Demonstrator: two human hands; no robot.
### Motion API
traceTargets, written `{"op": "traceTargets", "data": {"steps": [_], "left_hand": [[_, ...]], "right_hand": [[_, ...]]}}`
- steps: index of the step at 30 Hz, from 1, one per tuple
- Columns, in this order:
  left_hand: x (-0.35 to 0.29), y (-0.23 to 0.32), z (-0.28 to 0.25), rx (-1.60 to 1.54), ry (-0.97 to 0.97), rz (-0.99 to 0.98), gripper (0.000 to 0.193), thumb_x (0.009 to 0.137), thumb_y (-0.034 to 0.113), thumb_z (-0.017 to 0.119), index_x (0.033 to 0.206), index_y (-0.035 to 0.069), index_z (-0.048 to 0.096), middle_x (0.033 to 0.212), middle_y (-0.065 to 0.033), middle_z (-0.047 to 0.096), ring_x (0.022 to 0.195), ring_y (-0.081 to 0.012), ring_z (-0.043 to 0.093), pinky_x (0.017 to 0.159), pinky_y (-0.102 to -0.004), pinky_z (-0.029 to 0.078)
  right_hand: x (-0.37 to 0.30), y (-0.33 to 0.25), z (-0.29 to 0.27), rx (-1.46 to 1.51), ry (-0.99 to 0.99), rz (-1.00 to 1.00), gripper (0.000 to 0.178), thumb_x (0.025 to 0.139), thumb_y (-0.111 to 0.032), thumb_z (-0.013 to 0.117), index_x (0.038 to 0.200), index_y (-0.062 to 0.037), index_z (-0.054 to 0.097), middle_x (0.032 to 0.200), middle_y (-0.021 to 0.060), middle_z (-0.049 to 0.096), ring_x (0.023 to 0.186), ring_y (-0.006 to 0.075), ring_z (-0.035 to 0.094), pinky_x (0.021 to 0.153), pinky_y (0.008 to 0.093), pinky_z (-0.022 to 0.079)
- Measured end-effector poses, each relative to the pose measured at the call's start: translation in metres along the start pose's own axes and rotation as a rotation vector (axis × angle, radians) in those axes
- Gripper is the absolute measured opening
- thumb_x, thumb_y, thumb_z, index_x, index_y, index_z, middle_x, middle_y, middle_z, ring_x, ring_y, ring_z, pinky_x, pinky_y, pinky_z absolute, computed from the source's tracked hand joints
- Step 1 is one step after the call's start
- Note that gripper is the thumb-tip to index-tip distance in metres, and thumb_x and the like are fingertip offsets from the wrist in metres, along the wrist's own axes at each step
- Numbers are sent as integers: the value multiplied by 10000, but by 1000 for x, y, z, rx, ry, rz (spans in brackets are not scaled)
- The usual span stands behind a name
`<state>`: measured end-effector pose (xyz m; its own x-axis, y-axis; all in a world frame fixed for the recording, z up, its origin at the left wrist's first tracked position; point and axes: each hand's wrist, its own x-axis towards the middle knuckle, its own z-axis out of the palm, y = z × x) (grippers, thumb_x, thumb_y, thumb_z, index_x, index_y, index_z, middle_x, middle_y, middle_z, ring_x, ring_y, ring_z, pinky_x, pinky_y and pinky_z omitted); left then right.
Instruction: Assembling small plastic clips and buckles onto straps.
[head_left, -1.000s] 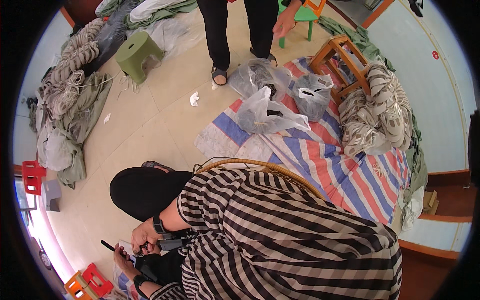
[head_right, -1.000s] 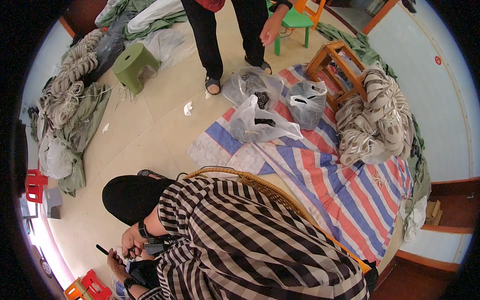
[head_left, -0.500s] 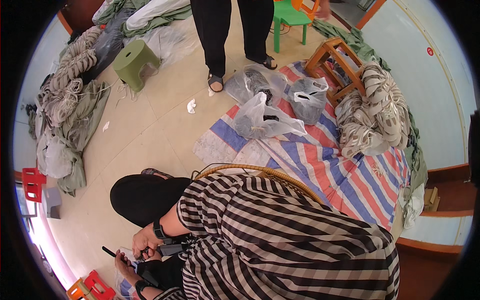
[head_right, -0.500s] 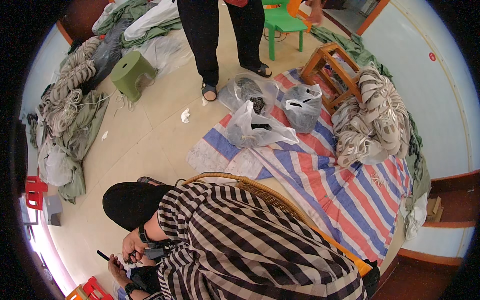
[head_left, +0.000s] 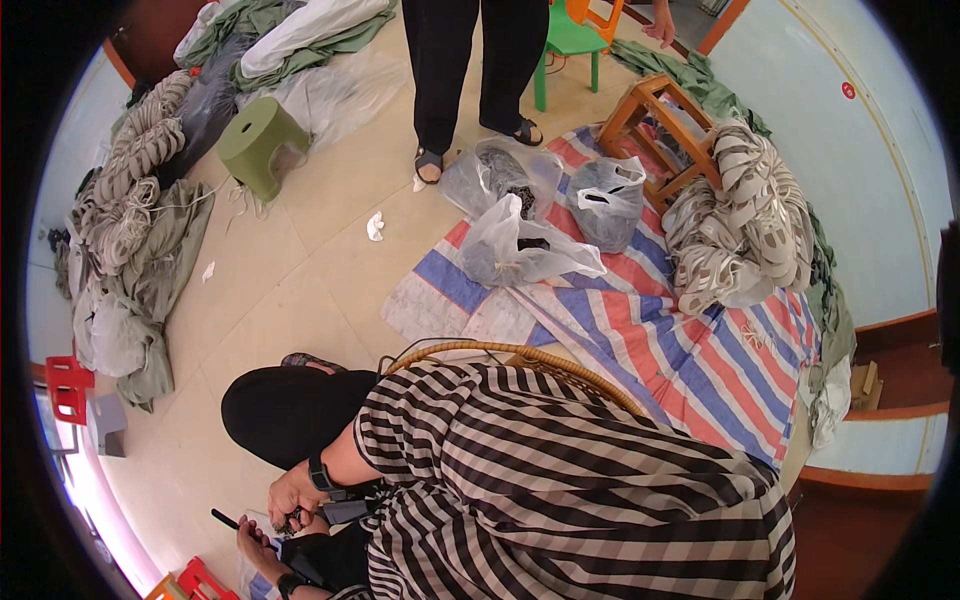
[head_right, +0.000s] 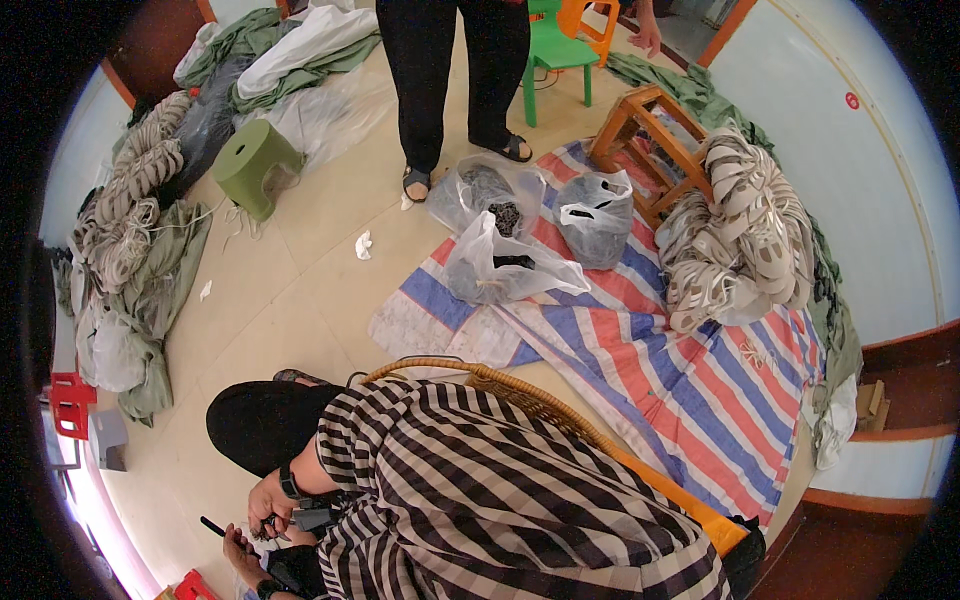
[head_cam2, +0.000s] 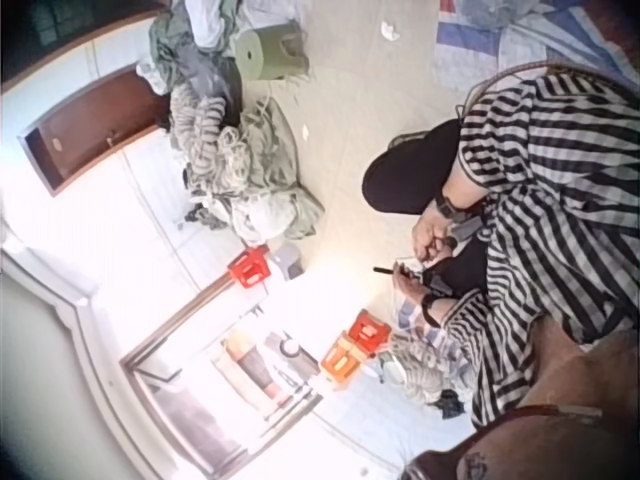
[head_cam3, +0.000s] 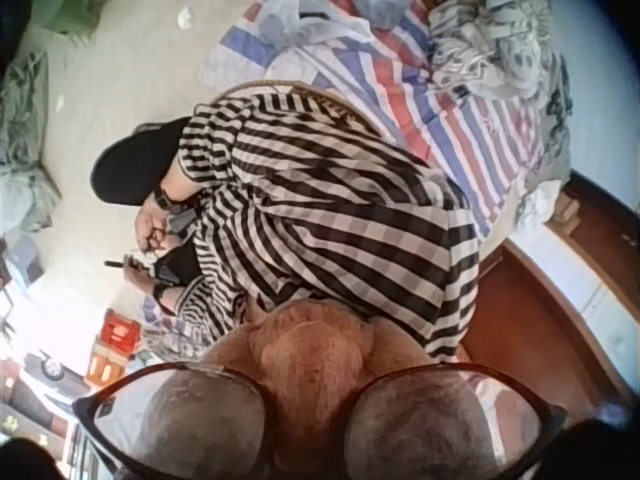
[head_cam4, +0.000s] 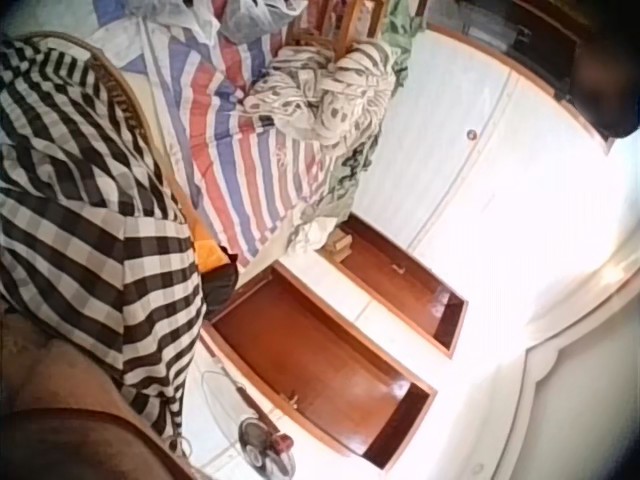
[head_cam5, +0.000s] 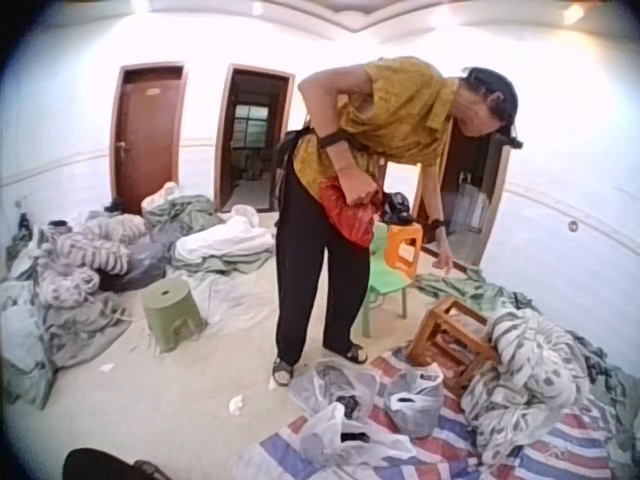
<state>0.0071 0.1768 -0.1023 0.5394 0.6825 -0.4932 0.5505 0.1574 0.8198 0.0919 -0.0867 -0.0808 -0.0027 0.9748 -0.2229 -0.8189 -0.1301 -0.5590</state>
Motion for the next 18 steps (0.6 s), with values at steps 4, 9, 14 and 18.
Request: {"op": "traceTargets", "data": {"steps": [4, 9, 14, 18], "left_hand": [[1, -8, -8, -20, 5, 78, 249, 795, 153, 508, 1025, 84, 571, 705, 31, 513, 498, -43, 405, 386, -165, 274], [1, -7, -8, -12, 0, 69, 250, 794, 160, 523, 1024, 76, 571, 706, 28, 514, 492, -42, 401, 371, -162, 272], [5, -5, -9, 11, -45, 46, 272, 777, 240, 585, 995, 77, 584, 720, 33, 517, 526, -44, 392, 430, -178, 264], [0, -7, -15, -21, -57, 59, 265, 775, 223, 586, 990, 67, 578, 712, 30, 519, 518, -43, 399, 410, -171, 261]], "right_hand": [[-6, -7, 4, 61, -85, 86, 47, 762, -43, 579, 730, -54, 548, 545, 7, 372, 463, 110, 356, 344, 207, 233], [-9, -6, 7, 13, 76, 61, 41, 763, -65, 604, 762, -52, 565, 570, 3, 391, 500, 113, 383, 362, 204, 256], [-2, -4, 3, -28, 37, 26, 39, 753, -69, 613, 763, -54, 579, 577, 1, 414, 494, 113, 385, 359, 208, 263], [5, -2, 4, -6, 12, 85, 46, 739, -73, 624, 757, -52, 587, 565, -3, 411, 475, 110, 373, 358, 211, 263]]}}
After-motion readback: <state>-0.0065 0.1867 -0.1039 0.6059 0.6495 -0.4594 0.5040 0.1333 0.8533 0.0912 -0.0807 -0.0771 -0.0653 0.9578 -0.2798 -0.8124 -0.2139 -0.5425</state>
